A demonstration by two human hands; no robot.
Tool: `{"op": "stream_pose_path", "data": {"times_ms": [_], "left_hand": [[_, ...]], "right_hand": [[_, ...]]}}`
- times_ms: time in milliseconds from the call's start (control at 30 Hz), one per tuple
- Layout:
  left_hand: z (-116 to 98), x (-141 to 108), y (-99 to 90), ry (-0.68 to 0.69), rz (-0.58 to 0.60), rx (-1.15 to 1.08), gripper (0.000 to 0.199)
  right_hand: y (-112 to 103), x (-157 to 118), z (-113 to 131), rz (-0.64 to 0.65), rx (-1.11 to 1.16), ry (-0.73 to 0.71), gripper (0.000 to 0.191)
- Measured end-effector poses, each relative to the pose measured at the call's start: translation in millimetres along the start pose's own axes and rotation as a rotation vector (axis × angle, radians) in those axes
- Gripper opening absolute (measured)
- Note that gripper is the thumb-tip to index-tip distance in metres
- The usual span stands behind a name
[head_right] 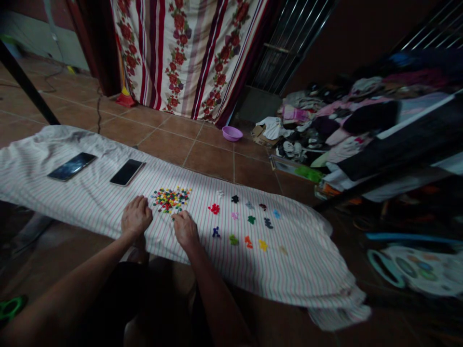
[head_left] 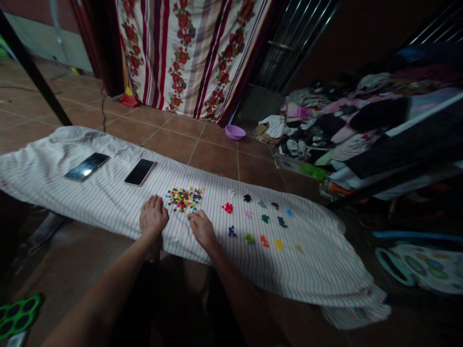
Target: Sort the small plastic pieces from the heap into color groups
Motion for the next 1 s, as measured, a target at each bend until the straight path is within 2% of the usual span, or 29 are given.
{"op": "stream_pose_path", "data": {"times_ms": [200,600,700,867,1000], "left_hand": [[-1,1,-1.9,-0.015,0.011,-0.021,0.043],[-4,1,-8.2,0.011,0.017,-0.025,0.043],[-3,2,-7.8,0.011,0.021,-0.026,0.042],[-2,1,-5.7,0.008,0.001,-0.023,0.043],[-2,0,-5.7,0.016,-0.012,-0.035,0.043]], "right_hand": [[7,-3,-2,-0.063,-0.064,-0.019,0.031],[2,-14,4,-0.188,0.114,-0.125,0.020],[3,-14,2,-0.211,0.171,-0.087,0.020],[5,-14,-11,-0.300,0.283,0.095,0.018],[-1,-20,-23,-0.339,0.308,0.119,0.018]]}}
Point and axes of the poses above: each hand's wrist, its own x-axis towards the middle knuckle, its own y-axis out of the palm, z = x × y, the point moved 2 cm from there along x, towards the middle knuckle
